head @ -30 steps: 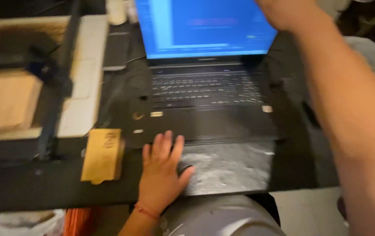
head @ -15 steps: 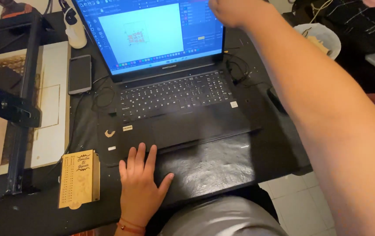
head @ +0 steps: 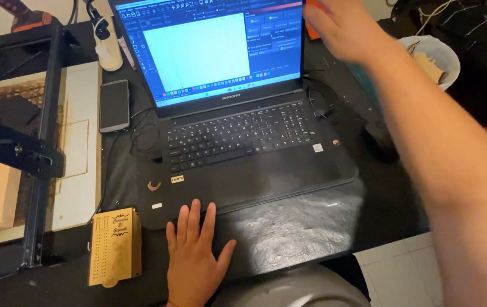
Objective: Searching for a digital image on a laptop and measuring a wooden board in a laser engraver to prepare for engraving.
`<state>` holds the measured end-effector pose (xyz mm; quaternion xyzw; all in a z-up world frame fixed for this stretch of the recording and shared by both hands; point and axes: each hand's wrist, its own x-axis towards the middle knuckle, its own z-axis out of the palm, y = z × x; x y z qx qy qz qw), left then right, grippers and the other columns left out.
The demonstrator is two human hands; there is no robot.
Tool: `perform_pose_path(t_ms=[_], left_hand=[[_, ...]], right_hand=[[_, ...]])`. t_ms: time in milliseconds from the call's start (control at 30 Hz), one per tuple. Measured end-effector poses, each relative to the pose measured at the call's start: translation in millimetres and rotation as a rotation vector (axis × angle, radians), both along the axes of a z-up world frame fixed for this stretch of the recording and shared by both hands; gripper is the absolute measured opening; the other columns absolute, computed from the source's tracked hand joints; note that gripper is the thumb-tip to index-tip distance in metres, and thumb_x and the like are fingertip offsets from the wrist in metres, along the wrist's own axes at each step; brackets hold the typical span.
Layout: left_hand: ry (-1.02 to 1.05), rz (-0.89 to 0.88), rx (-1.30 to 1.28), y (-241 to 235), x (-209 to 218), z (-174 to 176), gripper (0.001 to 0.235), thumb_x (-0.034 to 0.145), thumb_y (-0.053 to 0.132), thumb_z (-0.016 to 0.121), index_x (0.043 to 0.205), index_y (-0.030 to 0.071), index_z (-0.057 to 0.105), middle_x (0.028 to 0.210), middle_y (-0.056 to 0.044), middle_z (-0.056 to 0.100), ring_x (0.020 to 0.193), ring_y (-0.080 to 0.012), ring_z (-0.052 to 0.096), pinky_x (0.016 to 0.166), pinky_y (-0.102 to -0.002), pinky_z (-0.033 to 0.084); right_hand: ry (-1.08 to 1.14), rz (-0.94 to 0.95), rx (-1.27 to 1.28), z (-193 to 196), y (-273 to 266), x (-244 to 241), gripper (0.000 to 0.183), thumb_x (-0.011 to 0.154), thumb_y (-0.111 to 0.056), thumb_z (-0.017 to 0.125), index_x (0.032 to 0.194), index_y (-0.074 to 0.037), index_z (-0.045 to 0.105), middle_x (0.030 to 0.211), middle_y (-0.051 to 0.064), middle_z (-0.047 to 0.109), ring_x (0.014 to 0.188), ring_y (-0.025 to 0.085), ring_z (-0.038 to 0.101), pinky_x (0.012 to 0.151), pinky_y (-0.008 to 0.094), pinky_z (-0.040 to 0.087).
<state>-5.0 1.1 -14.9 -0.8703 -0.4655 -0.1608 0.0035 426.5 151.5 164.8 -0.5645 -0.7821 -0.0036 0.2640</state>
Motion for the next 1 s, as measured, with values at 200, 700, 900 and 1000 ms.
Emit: perform_pose_path(t_ms=[200, 700, 900, 1000], left_hand=[[-0.016, 0.001, -0.008, -2.2, -2.5, -2.2, 0.081, 0.081, 0.058, 0.062, 0.151, 0.024, 0.039, 0.160, -0.007, 0.033, 0.148, -0.0302, 0.028, 0.114, -0.057, 0.025], [-0.064, 0.004, -0.001, -6.2, -0.4, 6.5, 0.073, 0.083, 0.047, 0.064, 0.146, 0.017, 0.045, 0.155, -0.018, 0.040, 0.143, -0.0379, 0.036, 0.108, -0.060, 0.030], [-0.129, 0.009, 0.002, -8.2, 0.2, 6.9, 0.067, 0.083, 0.041, 0.066, 0.144, 0.018, 0.049, 0.155, -0.012, 0.040, 0.145, -0.0344, 0.034, 0.113, -0.061, 0.025], [-0.125, 0.012, -0.040, -7.2, 1.1, 7.8, 0.067, 0.082, 0.039, 0.066, 0.143, 0.017, 0.049, 0.154, -0.012, 0.039, 0.144, -0.0343, 0.032, 0.113, -0.063, 0.023]], right_hand=[[-0.008, -0.298, -0.091, -98.4, -138.0, 51.2, 0.062, 0.105, -0.044, 0.035, 0.150, -0.002, 0.042, 0.157, 0.026, 0.036, 0.144, 0.043, 0.032, 0.113, 0.063, 0.017], [0.011, -0.767, -0.109, -182.6, -200.8, 40.1, 0.043, 0.089, -0.033, 0.063, 0.129, -0.019, 0.069, 0.138, 0.008, 0.056, 0.114, 0.031, 0.059, 0.080, 0.050, 0.052], [0.050, -0.695, -0.082, -185.0, -200.9, 43.4, 0.041, 0.089, -0.029, 0.063, 0.128, -0.018, 0.069, 0.142, 0.008, 0.056, 0.124, 0.027, 0.055, 0.090, 0.048, 0.050], [0.066, -0.660, -0.108, -186.1, -202.2, 45.4, 0.042, 0.091, -0.028, 0.061, 0.130, -0.016, 0.067, 0.144, 0.010, 0.054, 0.128, 0.029, 0.052, 0.094, 0.049, 0.047]])
